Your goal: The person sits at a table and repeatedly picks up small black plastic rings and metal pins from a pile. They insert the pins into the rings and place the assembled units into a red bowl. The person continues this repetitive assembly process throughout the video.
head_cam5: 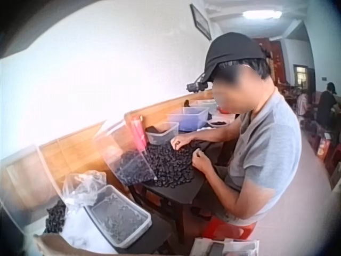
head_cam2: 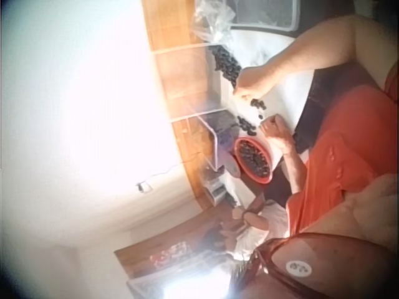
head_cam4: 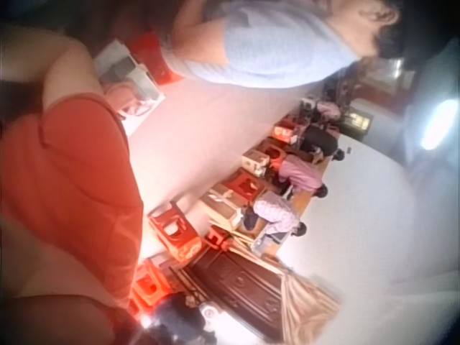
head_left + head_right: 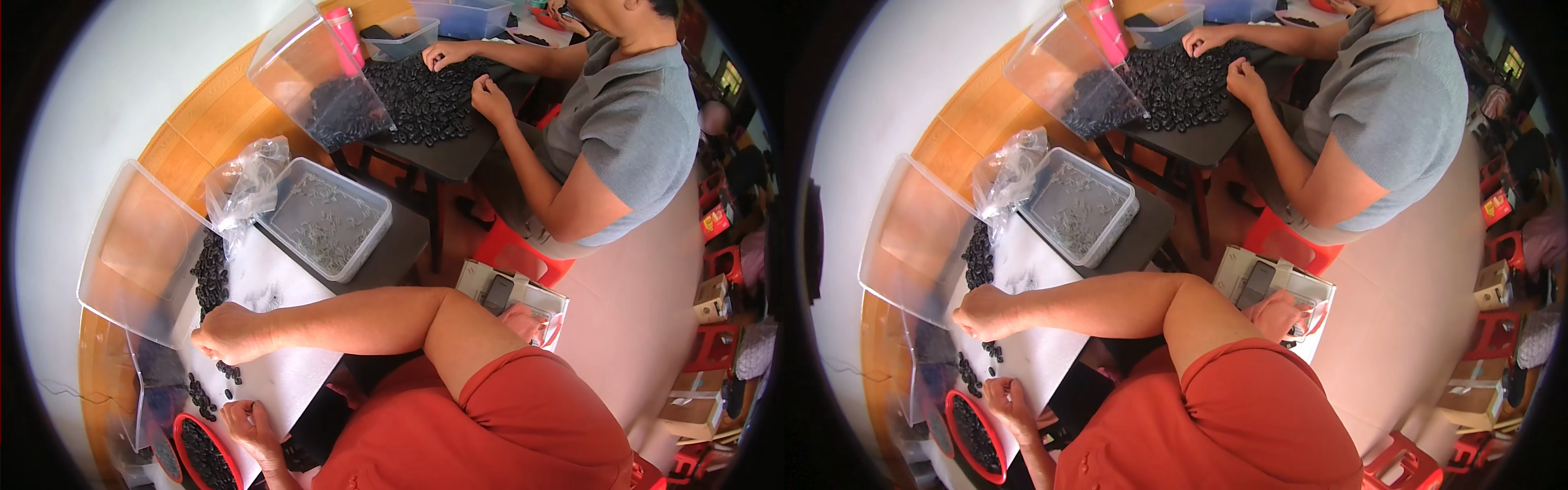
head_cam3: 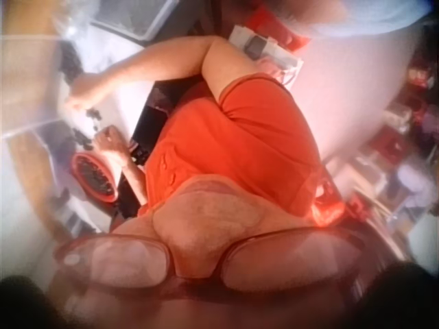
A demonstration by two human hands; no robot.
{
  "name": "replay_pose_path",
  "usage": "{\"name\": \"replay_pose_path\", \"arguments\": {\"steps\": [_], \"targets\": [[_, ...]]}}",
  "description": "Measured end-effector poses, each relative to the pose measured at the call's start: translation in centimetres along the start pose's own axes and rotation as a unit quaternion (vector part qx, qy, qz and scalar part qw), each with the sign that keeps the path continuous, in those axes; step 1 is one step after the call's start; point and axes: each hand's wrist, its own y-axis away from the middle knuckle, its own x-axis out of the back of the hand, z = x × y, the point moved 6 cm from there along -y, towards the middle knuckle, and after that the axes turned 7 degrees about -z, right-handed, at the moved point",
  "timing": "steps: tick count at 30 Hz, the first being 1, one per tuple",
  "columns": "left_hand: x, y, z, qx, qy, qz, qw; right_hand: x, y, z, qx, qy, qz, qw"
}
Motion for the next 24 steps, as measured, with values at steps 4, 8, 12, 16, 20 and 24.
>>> {"name": "replay_pose_path", "arguments": {"steps": [4, 8, 12, 16, 20, 24], "targets": [[0.1, 0.1, 0.1, -0.023, -0.016, 0.004, 1.000, -0.3, -0.2, 0.2, 0.009, 0.008, 0.006, 1.000], [0.2, 0.2, 0.1, 0.001, 0.003, 0.008, 1.000, -0.4, -0.2, 0.0, 0.008, 0.014, -0.010, 1.000], [0.2, 0.1, 0.3, 0.009, 0.002, 0.006, 1.000, -0.2, -0.1, 0.0, 0.016, 0.018, 0.006, 1.000], [0.1, 0.1, 0.5, 0.002, -0.003, 0.006, 1.000, -0.3, -0.1, 0.4, 0.016, 0.023, 0.012, 1.000], [0.2, 0.2, 0.6, -0.010, -0.015, 0.005, 1.000, -0.3, -0.1, 0.2, 0.014, 0.020, 0.005, 1.000], [0.2, 0.1, 0.6, -0.011, -0.007, 0.012, 1.000, -0.5, -0.2, 0.7, 0.012, 0.027, 0.004, 1.000]]}}
